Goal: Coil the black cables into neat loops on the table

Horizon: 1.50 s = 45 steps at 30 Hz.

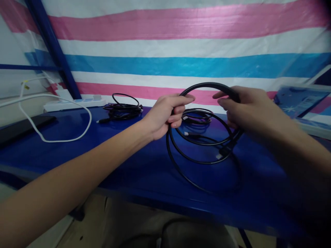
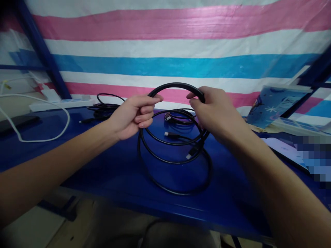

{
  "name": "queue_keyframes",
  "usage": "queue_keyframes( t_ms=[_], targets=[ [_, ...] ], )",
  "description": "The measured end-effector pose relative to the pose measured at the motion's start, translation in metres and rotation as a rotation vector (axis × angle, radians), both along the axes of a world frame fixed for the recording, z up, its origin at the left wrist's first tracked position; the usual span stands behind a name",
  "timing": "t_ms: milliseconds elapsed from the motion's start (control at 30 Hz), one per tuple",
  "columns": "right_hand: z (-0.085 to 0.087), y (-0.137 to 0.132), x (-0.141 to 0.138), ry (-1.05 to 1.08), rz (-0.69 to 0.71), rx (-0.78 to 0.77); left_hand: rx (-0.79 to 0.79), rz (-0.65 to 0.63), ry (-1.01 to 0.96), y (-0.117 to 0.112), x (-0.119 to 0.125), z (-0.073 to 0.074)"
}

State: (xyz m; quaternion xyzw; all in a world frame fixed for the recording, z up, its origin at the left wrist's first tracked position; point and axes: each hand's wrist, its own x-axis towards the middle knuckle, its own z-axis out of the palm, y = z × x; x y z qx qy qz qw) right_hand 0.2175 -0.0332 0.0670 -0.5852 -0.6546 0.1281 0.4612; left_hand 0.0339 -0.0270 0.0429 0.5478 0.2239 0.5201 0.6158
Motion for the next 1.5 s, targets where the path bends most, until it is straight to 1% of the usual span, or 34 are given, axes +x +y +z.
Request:
queue_keyframes(
  t_ms=[67, 167, 333, 433, 467, 533, 600, 633, 667, 700, 733, 800, 833, 900, 967, 1033, 1100, 1133, 1200, 1267, 1333, 1400, 1500],
  targets=[
    [-0.001, 0.003, 0.003, -0.129, -0.003, 0.018, 0.014, 0.034, 0.020, -0.002, 0.001, 0.000],
    [-0.003, 0.005, 0.007, -0.199, 0.064, -0.039, 0.041, 0.105, 0.058, -0.003, 0.003, -0.002],
    [-0.001, 0.001, 0.008, -0.222, 0.134, -0.250, 0.089, 0.212, 0.125, -0.001, 0.005, -0.007],
    [-0.001, 0.000, 0.007, -0.158, 0.217, -0.277, 0.132, 0.256, 0.163, 0.001, 0.005, -0.009],
    [-0.001, -0.001, 0.007, -0.129, 0.234, -0.270, 0.169, 0.290, 0.188, 0.002, 0.005, -0.009],
    [-0.003, -0.001, 0.005, -0.062, 0.235, -0.244, 0.324, 0.413, 0.258, 0.005, 0.004, -0.010],
    [-0.004, -0.002, 0.002, 0.016, 0.206, -0.199, 0.507, 0.530, 0.336, 0.009, 0.003, -0.012],
    [-0.004, -0.002, 0.000, 0.057, 0.182, -0.173, 0.548, 0.555, 0.373, 0.012, 0.002, -0.012],
    [-0.004, -0.003, -0.001, 0.097, 0.156, -0.146, 0.535, 0.553, 0.405, 0.014, 0.001, -0.013],
    [-0.003, -0.003, -0.002, 0.140, 0.135, -0.121, 0.468, 0.528, 0.434, 0.015, -0.001, -0.014],
    [-0.002, -0.003, -0.002, 0.189, 0.123, -0.099, 0.366, 0.488, 0.459, 0.017, -0.002, -0.015],
    [-0.001, -0.002, -0.002, 0.295, 0.132, -0.067, 0.147, 0.370, 0.476, 0.018, -0.005, -0.017],
    [-0.001, -0.001, -0.001, 0.348, 0.148, -0.057, 0.061, 0.304, 0.464, 0.019, -0.006, -0.018],
    [0.000, 0.000, 0.001, 0.440, 0.193, -0.070, -0.029, 0.206, 0.409, 0.019, -0.007, -0.019],
    [-0.001, 0.001, 0.002, 0.501, 0.213, -0.122, -0.019, 0.201, 0.334, 0.019, -0.007, -0.018],
    [-0.001, 0.002, 0.001, 0.532, 0.206, -0.175, 0.044, 0.246, 0.280, 0.018, -0.007, -0.015],
    [-0.001, 0.001, -0.001, 0.525, 0.188, -0.175, 0.102, 0.258, 0.232, 0.017, -0.006, -0.011],
    [-0.001, 0.001, -0.001, 0.518, 0.184, -0.163, 0.120, 0.240, 0.197, 0.016, -0.006, -0.009],
    [-0.001, 0.001, -0.002, 0.509, 0.179, -0.158, 0.130, 0.157, 0.107, 0.013, -0.005, -0.005],
    [0.000, 0.001, -0.001, 0.506, 0.187, -0.206, 0.127, 0.049, 0.025, 0.012, -0.005, -0.002],
    [0.001, 0.000, 0.000, 0.491, 0.211, -0.261, 0.142, -0.008, -0.007, 0.010, -0.005, -0.001],
    [0.001, 0.000, 0.000, 0.466, 0.232, -0.301, 0.169, 0.000, -0.002, 0.010, -0.006, 0.000],
    [0.000, -0.001, -0.002, 0.436, 0.243, -0.340, 0.184, 0.056, 0.032, 0.010, -0.007, 0.001]
  ],
)
